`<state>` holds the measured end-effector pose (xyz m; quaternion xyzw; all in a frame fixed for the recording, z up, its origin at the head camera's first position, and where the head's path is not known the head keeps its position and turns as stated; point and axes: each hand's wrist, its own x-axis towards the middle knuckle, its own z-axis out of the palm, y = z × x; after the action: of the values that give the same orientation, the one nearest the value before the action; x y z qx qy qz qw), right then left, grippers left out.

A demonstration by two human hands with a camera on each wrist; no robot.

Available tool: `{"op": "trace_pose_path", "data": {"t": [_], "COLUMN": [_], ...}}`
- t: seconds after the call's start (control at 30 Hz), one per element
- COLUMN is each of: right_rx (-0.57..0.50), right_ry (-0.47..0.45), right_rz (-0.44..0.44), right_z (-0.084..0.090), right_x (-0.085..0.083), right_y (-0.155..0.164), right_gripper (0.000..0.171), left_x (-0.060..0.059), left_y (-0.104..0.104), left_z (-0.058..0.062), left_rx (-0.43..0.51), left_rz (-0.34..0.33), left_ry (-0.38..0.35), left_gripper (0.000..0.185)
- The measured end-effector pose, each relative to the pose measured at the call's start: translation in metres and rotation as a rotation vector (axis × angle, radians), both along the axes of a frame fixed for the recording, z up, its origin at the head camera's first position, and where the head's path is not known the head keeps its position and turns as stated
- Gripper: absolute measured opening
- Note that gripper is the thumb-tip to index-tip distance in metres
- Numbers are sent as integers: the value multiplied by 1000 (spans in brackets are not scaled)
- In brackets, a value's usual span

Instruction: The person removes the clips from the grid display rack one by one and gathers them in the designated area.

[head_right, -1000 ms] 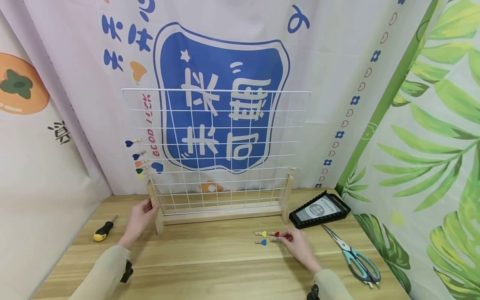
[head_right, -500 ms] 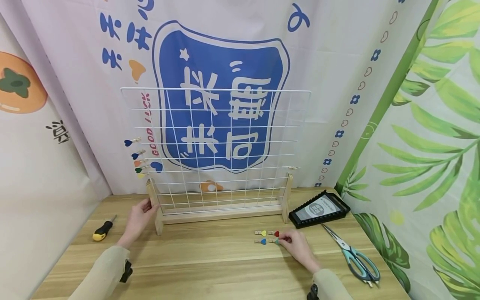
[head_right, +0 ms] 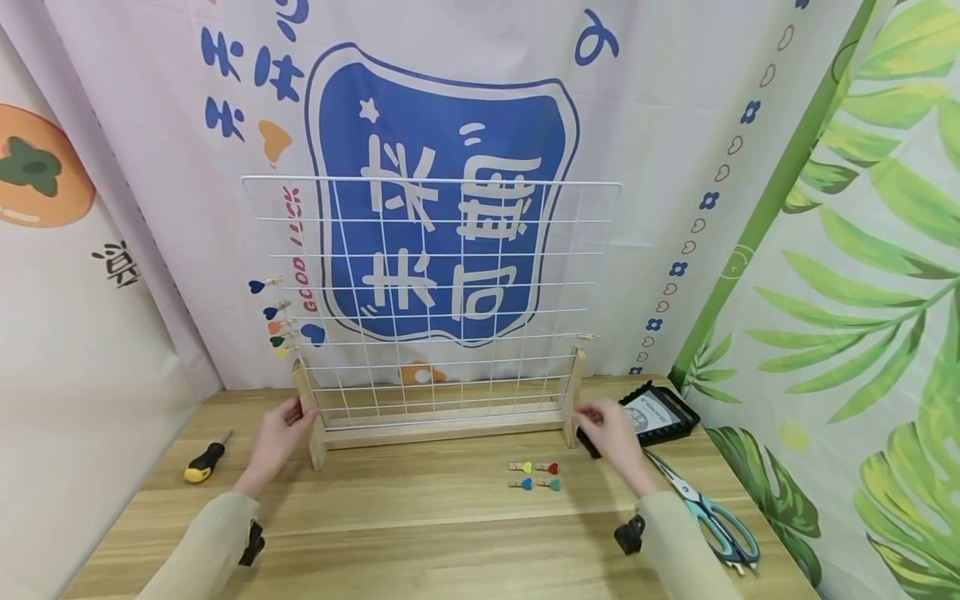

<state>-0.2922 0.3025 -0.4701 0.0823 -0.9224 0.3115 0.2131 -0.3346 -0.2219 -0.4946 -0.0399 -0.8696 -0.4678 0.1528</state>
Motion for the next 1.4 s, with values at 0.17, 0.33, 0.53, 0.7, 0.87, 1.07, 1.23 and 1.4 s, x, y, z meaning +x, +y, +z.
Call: {"op": "trace_pose_path", "data": {"t": [0.17, 0.33, 0.53, 0.7, 0.87, 1.07, 1.23, 1.4], "right_rx": [-48, -91, -103, -111, -114, -126, -128, -144], "right_ry": [128, 178, 161, 142, 134, 155, 158, 150], "right_rz": [-81, -129, -135, -143, -168, -170, -185, -177], "right_z": [41, 66, 75, 78, 80, 82, 80, 79], "right_x": [-13, -25, -39, -44, -47, -48, -48, -44], "right_y": [10, 14, 15, 15, 18, 17, 16, 18], "right_gripper": [16, 22, 26, 24, 23, 21, 18, 19], "left_x": [1, 2, 1, 0, 0, 0, 1, 1], "left_y": [0, 0, 0, 1, 0, 0, -1, -2], "left_z": [-2, -2, -4, -6, -6, -4, -4, -2], "left_rx": [1, 12, 4, -2, 4, 2, -1, 16], "left_rz": [3, 1, 0, -6, -11, 1, -1, -17], "left_ry": [9, -30, -15, 4, 13, 37, 18, -10], "left_gripper": [36, 37, 37, 36, 35, 34, 35, 38]}}
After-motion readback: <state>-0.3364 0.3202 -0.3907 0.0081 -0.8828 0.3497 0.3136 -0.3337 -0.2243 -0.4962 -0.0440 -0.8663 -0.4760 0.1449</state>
